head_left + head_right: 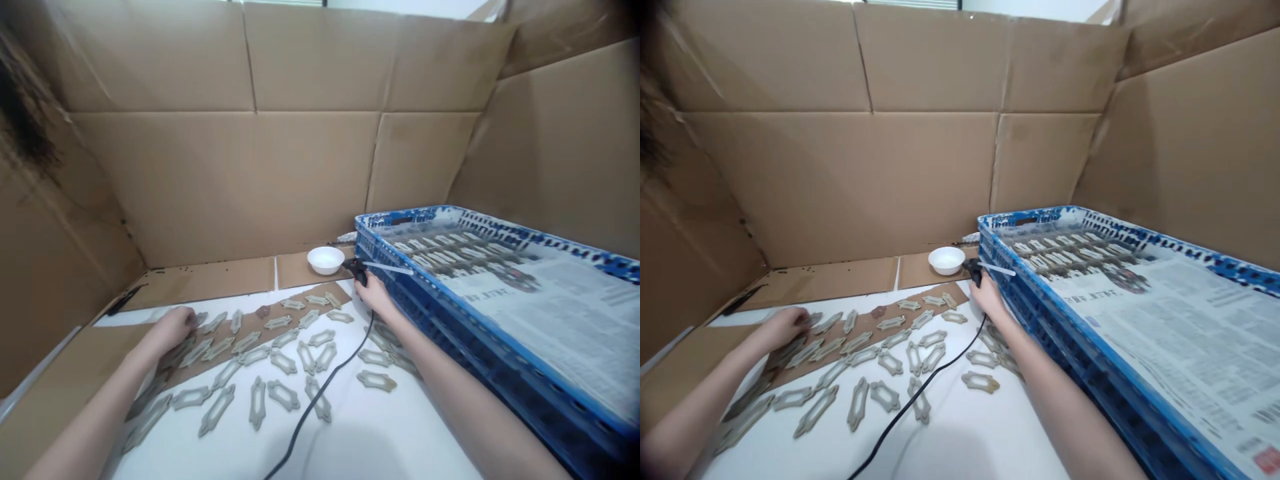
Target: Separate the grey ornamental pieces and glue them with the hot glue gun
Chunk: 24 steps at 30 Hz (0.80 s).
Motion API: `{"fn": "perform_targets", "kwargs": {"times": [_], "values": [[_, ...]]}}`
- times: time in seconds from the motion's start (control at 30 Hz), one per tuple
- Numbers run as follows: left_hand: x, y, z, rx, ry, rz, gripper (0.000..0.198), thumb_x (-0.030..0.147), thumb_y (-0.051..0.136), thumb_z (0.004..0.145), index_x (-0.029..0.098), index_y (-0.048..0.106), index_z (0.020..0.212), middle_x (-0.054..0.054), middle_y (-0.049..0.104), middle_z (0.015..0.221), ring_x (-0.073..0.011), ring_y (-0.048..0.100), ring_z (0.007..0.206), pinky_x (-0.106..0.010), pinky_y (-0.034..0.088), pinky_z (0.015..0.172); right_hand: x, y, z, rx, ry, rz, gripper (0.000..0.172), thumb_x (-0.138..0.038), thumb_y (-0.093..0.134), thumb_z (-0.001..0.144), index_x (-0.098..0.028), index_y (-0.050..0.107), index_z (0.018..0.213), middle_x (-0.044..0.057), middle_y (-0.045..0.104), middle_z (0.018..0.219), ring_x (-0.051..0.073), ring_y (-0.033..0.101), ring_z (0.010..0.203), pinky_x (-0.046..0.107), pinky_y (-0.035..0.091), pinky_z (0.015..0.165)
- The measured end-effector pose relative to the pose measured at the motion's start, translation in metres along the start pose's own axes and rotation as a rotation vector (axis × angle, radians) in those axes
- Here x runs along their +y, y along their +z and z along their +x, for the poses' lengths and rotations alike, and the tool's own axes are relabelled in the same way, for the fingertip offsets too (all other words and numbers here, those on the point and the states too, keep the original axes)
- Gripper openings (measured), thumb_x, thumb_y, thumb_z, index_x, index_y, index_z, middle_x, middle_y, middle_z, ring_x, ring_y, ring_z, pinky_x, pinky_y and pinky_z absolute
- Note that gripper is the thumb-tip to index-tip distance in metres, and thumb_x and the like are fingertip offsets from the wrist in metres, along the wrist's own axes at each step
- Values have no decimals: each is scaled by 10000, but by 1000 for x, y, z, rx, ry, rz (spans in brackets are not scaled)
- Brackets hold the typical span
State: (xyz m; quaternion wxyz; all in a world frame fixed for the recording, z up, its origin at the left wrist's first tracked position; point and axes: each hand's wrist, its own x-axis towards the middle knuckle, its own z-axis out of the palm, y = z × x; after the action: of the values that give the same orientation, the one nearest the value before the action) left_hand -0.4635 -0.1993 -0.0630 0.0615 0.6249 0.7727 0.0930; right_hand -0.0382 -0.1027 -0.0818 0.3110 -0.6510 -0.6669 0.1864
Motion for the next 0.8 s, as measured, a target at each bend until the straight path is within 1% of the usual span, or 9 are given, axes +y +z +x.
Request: {"fn": "perform_targets", "kwargs": {"times": [0.1, 0.17, 0.3, 0.4, 0.47, 0.57, 0.63, 0.73, 0.8], "values": [[6, -10, 0, 49, -17, -72, 109, 265, 499, 633, 168, 546, 652, -104, 651, 691, -291, 598, 777, -338, 412, 681, -5, -7, 2, -17, 21, 78, 289, -223, 414, 746, -144, 507, 1008, 37, 624, 656, 174, 610, 640, 242, 424, 618], [13, -14, -2, 55, -28, -157, 182, 329, 474, 684, 170, 545, 740, -94, 664, 709, -273, 618, 766, -335, 440, 691, -8, -13, 1, -9, 35, 120, 267, -240, 426, 733, -159, 508, 974, 20, 604, 624, 167, 596, 595, 244, 419, 599], [32, -19, -11, -4, -8, -436, 333, 469, 429, 738, 170, 495, 867, -75, 675, 781, -207, 645, 721, -283, 504, 661, -16, -26, -1, 53, 66, 204, 227, -270, 464, 696, -175, 490, 900, 5, 552, 562, 184, 563, 575, 269, 407, 592], [50, -24, -22, -51, -4, -693, 372, 497, 514, 692, 165, 468, 853, -70, 657, 761, -209, 640, 685, -311, 517, 642, -26, -34, -6, 83, 69, 315, 192, -282, 456, 704, -183, 457, 868, -12, 515, 530, 164, 528, 524, 265, 407, 557], [64, -28, -31, -88, 19, -787, 357, 489, 539, 683, 172, 452, 824, -44, 638, 718, -188, 625, 631, -299, 509, 599, -36, -37, -13, 61, 46, 423, 171, -320, 440, 734, -188, 439, 842, -12, 518, 565, 134, 509, 493, 246, 411, 524], [87, -31, -47, -142, 61, -841, 311, 487, 492, 729, 193, 416, 797, 16, 588, 633, -127, 562, 498, -230, 445, 469, -54, -39, -26, -17, -5, 580, 219, -398, 448, 758, -182, 445, 795, -3, 534, 647, 89, 490, 480, 212, 409, 498], [103, -30, -58, -169, 78, -850, 276, 476, 445, 765, 205, 400, 794, 48, 539, 582, -87, 484, 419, -192, 371, 402, -64, -37, -37, -101, -23, 650, 280, -439, 476, 749, -159, 485, 745, -1, 521, 604, 78, 473, 463, 201, 402, 482], [124, -25, -72, -238, 75, -894, 242, 453, 397, 793, 213, 380, 765, 73, 460, 549, -51, 343, 358, -168, 254, 350, -76, -32, -53, -274, -3, 770, 363, -489, 525, 718, -128, 548, 731, -10, 486, 547, 71, 452, 437, 193, 383, 440], [134, -22, -79, -262, 85, -913, 218, 430, 391, 794, 215, 372, 761, 81, 421, 527, -50, 289, 350, -170, 214, 345, -81, -28, -62, -420, 55, 888, 376, -498, 572, 686, -126, 567, 746, -26, 466, 535, 61, 433, 423, 180, 358, 412]]}}
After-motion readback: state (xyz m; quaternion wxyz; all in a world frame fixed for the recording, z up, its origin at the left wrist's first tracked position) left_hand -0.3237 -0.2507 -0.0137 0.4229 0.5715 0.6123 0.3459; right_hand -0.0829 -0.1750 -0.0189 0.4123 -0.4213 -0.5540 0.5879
